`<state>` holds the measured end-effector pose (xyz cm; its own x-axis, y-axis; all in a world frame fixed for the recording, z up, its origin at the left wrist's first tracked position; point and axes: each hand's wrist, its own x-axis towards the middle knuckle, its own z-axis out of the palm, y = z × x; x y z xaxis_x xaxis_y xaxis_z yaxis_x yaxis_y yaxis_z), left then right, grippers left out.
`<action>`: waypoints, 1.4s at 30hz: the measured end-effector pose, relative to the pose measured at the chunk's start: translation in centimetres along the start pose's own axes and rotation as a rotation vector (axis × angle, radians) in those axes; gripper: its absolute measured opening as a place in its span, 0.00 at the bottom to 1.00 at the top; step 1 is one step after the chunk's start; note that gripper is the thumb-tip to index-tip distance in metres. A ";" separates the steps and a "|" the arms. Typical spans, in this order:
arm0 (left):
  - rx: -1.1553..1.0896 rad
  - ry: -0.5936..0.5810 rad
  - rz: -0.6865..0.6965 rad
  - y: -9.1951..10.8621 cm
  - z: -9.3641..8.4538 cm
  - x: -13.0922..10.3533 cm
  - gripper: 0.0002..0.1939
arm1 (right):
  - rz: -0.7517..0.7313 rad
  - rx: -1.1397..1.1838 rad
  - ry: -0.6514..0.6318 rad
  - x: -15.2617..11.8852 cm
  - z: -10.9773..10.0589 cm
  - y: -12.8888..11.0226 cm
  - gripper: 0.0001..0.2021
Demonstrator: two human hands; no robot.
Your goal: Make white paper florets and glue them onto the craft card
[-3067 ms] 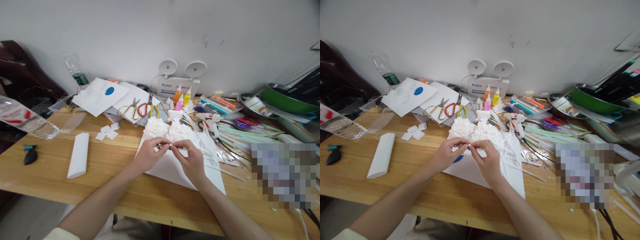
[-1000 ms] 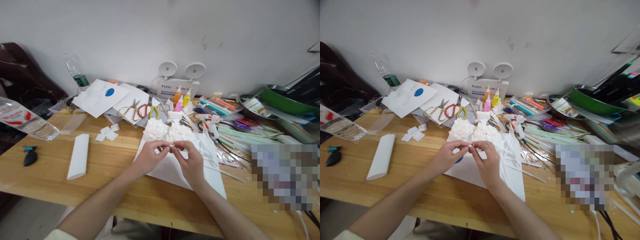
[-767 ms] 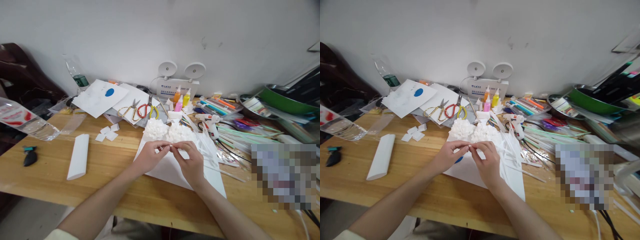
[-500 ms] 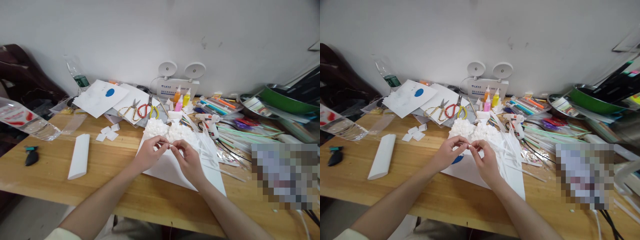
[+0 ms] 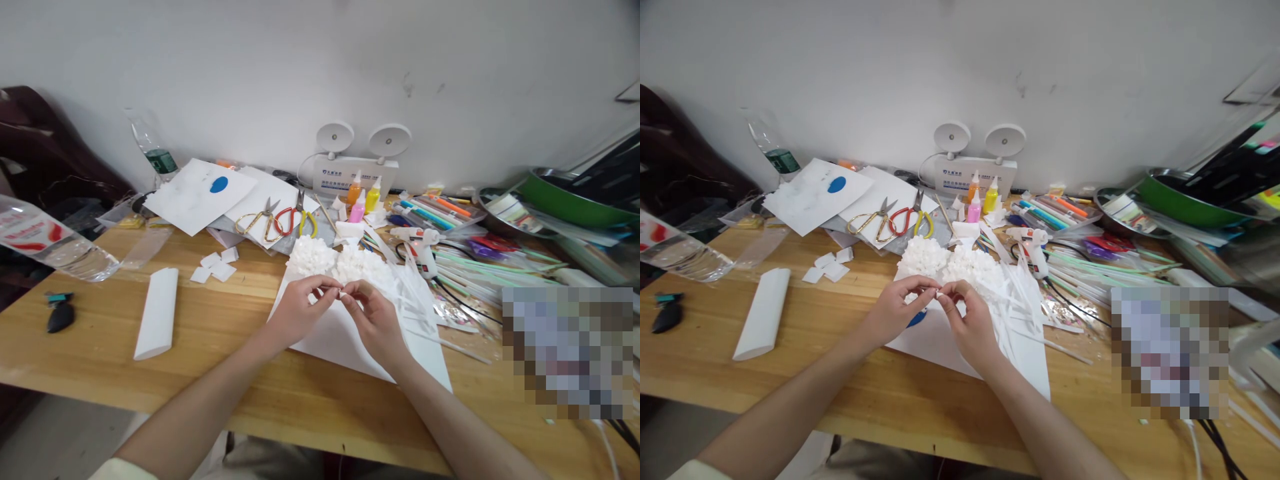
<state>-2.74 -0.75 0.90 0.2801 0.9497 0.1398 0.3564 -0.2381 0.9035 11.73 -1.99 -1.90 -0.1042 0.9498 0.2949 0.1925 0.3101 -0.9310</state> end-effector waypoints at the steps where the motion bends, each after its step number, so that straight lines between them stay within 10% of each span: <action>1: 0.003 0.003 0.004 0.0 0.0 0.0 0.10 | 0.000 -0.010 0.002 0.0 0.0 0.0 0.04; 42: -0.035 -0.010 -0.025 0.5 -0.1 -0.4 0.11 | -0.209 -0.325 0.291 -0.5 0.1 -0.7 0.03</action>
<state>-2.76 -1.24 1.33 0.2802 0.9533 0.1128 0.3322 -0.2065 0.9203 11.51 -2.72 -1.40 0.0949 0.8232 0.5598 0.4964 0.4483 -0.7434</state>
